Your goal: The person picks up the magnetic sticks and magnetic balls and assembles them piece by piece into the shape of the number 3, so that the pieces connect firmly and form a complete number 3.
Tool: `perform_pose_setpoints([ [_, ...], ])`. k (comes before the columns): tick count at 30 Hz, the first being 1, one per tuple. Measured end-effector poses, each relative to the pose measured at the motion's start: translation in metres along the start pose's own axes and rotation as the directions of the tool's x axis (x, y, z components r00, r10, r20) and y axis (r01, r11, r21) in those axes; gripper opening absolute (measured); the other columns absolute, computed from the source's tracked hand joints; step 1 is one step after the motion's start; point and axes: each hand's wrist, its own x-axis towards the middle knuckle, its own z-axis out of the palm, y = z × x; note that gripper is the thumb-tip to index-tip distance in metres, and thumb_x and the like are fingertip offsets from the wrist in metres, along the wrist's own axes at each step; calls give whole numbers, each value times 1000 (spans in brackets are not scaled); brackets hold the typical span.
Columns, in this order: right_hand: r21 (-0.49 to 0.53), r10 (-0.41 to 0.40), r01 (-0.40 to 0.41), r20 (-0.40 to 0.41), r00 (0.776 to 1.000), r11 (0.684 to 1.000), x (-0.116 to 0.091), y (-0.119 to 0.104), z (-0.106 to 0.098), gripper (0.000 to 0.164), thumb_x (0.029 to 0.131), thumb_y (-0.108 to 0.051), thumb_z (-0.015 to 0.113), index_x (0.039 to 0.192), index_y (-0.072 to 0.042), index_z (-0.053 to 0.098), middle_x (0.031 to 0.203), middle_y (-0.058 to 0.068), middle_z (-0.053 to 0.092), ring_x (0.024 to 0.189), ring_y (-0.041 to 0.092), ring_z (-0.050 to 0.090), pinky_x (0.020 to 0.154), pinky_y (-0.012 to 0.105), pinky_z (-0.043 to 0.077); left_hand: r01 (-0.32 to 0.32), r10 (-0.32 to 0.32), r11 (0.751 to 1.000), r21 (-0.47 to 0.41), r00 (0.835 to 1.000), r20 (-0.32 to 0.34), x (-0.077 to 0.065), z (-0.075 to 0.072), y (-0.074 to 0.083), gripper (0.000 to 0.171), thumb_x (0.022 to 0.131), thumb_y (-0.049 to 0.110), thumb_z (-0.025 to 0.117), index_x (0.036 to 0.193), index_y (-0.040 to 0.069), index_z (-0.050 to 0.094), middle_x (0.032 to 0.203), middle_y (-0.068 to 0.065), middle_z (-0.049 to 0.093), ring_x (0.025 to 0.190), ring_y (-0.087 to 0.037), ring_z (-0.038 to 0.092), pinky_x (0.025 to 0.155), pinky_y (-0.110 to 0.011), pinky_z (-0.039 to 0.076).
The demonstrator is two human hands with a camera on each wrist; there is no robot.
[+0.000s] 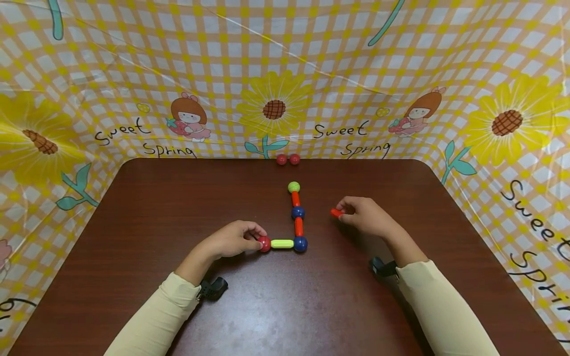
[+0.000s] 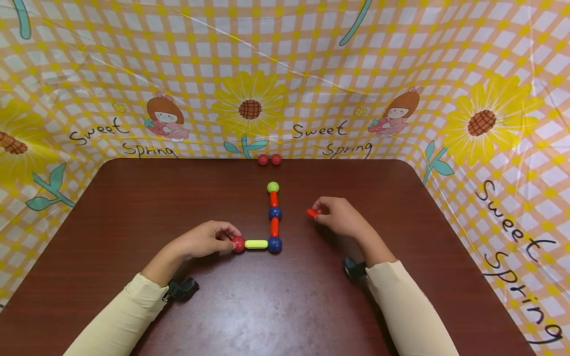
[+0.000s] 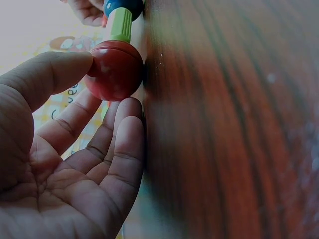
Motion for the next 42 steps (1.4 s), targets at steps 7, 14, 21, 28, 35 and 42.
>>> perform_pose_setpoints([
  [7, 76, 22, -24, 28, 999, 997, 20, -7, -4, 15, 94, -11, 66, 108, -7, 67, 97, 6, 65, 87, 23, 55, 76, 38, 45, -3, 3, 1000, -7, 1000, 2, 2, 1, -1, 23, 90, 6, 69, 113, 2, 67, 95, -4, 65, 83, -16, 58, 72, -29, 47],
  [14, 168, 48, -56, 52, 997, 984, 38, -7, -2, 15, 94, -12, 65, 108, -7, 68, 98, 7, 64, 87, 24, 54, 74, 36, 44, -2, 2, 1000, 8, 1000, 7, 4, 1, 0, 22, 91, 8, 71, 112, 3, 67, 95, -3, 65, 84, -15, 59, 73, -27, 48],
  [21, 242, 51, -63, 57, 997, 968, 58, -7, 3, 16, 95, -13, 64, 110, -7, 68, 99, 9, 64, 84, 25, 52, 70, 34, 43, -6, 6, 1000, 5, 1000, 7, 3, 0, 3, 22, 90, 7, 72, 111, 1, 67, 94, -3, 65, 84, -14, 60, 73, -28, 48],
  [28, 256, 41, -55, 60, 997, 965, 77, -12, 4, 16, 95, -14, 64, 110, -7, 68, 99, 8, 65, 88, 25, 52, 77, 36, 42, -25, 25, 999, 27, 1000, 9, 3, 0, 2, 22, 90, 7, 71, 111, 1, 67, 94, -3, 65, 84, -14, 60, 74, -28, 49],
  [35, 285, 42, -59, 66, 997, 957, 99, -21, 6, 18, 97, -15, 63, 113, -8, 67, 103, 8, 64, 93, 26, 54, 82, 37, 43, -18, 18, 1000, 17, 1000, 7, 3, -1, 2, 22, 90, 7, 72, 110, 1, 67, 93, -3, 65, 83, -14, 60, 73, -28, 48],
  [42, 307, 22, -40, 61, 998, 951, 117, -31, 11, 18, 98, -14, 61, 113, -7, 68, 104, 10, 65, 93, 26, 52, 82, 38, 41, -12, 12, 1000, 12, 1000, 10, 2, -1, 2, 22, 90, 8, 72, 111, 1, 67, 93, -4, 66, 84, -14, 60, 73, -28, 49],
])
